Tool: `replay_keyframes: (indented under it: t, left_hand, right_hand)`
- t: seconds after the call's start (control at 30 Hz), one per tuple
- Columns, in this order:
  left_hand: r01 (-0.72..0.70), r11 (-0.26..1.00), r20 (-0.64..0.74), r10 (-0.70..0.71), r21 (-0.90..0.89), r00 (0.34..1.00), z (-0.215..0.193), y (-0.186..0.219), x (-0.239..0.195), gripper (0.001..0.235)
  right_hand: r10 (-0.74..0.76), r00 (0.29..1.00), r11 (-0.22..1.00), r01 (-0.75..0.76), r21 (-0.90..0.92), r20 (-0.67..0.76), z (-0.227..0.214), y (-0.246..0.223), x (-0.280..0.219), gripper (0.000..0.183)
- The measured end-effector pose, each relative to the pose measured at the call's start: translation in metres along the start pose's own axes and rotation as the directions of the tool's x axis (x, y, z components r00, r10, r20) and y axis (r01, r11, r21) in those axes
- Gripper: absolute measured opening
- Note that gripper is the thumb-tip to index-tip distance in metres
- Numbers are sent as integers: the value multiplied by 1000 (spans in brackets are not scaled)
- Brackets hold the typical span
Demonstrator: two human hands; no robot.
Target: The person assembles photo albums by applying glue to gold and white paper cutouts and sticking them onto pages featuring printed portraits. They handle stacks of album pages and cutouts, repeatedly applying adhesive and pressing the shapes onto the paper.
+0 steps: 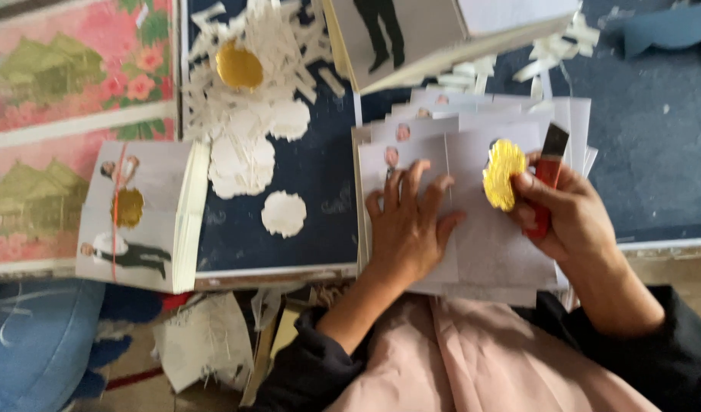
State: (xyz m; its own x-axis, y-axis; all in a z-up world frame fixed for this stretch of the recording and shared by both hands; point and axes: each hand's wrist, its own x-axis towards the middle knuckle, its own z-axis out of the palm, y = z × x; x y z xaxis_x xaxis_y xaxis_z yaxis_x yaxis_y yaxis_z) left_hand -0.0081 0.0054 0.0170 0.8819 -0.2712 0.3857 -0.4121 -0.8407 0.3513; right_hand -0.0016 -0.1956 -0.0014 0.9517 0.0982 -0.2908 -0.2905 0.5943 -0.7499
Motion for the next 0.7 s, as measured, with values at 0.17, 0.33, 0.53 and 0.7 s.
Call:
replay_keyframes:
  t: [0.17,0.33,0.53,0.7]
  left_hand:
    - [59,993,117,-47,-106,992,2,-10,-2,47]
    - [105,892,-70,-151,-441,986,1,-14,-2,46]
    - [80,870,-165,-182,-487,969,11,-20,-7,34]
    - [63,854,-169,-174,-516,970,9,-19,-8,32]
  right_hand:
    - [-121,991,956,99,-275,-63,30,-1,-7,10]
    - [-230,970,618,82,-782,-80,53,-1,-19,21]
    - [-333,943,601,195,-775,-21,39,17,-13,26]
    - [-346,938,577,203,-791,-12,36,21,-13,27]
